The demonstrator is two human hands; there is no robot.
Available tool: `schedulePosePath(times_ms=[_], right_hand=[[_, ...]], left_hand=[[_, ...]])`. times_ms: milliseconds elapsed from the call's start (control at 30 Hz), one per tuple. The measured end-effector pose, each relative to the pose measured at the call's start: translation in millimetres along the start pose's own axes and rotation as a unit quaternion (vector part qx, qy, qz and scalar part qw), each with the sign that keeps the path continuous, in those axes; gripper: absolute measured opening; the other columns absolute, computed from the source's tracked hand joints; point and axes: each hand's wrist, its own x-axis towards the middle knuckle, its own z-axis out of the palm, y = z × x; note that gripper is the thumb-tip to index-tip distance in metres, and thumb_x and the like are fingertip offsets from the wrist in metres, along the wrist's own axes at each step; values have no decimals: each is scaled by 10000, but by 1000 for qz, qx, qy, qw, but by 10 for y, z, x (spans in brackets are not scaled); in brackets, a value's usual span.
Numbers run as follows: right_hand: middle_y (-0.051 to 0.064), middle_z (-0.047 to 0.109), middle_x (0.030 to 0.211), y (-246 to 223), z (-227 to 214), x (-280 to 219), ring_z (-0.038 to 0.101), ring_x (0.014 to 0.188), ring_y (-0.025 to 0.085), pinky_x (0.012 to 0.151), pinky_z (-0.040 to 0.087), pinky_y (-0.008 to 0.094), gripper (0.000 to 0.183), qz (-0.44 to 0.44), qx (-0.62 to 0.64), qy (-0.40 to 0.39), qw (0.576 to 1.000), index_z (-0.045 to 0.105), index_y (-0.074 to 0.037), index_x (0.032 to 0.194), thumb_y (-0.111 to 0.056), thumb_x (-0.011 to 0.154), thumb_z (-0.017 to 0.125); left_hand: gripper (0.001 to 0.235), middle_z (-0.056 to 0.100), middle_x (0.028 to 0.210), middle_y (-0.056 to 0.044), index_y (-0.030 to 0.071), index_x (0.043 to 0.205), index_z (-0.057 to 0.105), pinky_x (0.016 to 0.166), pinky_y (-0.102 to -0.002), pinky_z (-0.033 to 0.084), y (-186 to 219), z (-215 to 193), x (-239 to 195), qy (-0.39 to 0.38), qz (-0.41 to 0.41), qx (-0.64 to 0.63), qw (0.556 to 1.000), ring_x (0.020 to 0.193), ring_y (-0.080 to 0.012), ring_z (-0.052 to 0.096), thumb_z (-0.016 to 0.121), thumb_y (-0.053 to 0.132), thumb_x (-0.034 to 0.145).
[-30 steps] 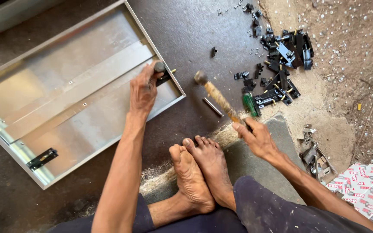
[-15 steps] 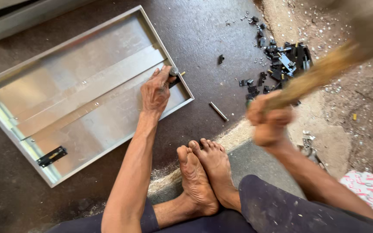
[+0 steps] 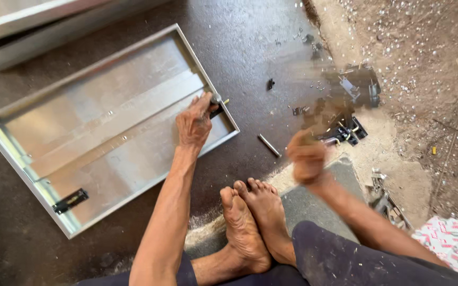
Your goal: The person attaches metal hinges to metal trays using a hammer. They position the hinge on the edge of the tray and strike it with the hammer to secure it, then move to the next tray in the stack.
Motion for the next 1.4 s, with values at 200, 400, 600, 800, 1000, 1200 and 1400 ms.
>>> schedulePosePath(times_ms=[200,400,600,800,1000,1200,1400], right_hand=[[59,503,543,-243,-196,-543,455,432,188,403,377,382,492,511,-248,-161,807,668,-164,1020,-584,1036,412],[124,573,575,-277,-1175,-764,528,445,229,445,419,414,521,370,-435,-193,798,569,-45,825,-539,988,535],[159,690,865,235,-1111,-246,655,784,306,731,533,441,349,211,-391,-135,885,652,-16,879,-315,1058,668],[171,727,1057,1825,-348,1257,695,944,326,841,538,430,241,117,-263,-33,957,727,2,1184,-165,1019,779],[115,789,969,2196,-190,1492,747,854,255,821,571,373,104,211,-223,-29,951,785,-52,1017,-132,953,800],[89,744,869,1603,-397,1283,702,749,178,657,561,348,106,208,-219,-3,953,732,-50,1085,-133,1076,667],[166,691,1025,224,97,247,688,981,300,946,589,415,240,12,-175,-232,957,684,28,1225,64,1022,560]], left_hand=[[264,715,920,-216,92,1251,746,680,-416,552,200,-135,151,-18,-204,-94,974,683,-357,655,772,112,990],[539,684,894,-116,56,1128,773,864,-455,493,384,-482,159,-67,1,-15,998,890,-293,615,922,311,677],[331,663,1079,-87,75,1059,800,946,-408,492,136,-411,-59,-57,-61,3,997,1054,-276,579,904,239,791],[253,670,1060,-52,84,1028,808,901,-406,486,126,-375,-57,-80,-57,22,995,998,-255,558,907,194,823],[231,683,1036,-48,84,1011,816,883,-401,486,170,-357,-22,-67,-71,26,995,984,-254,554,904,171,817],[343,665,1074,-125,49,1128,784,875,-432,511,388,-627,-223,-78,-59,79,992,999,-302,608,854,286,890],[203,680,908,-152,74,949,788,778,-430,528,703,-1081,-486,-200,-169,53,964,887,-296,630,820,253,860]])
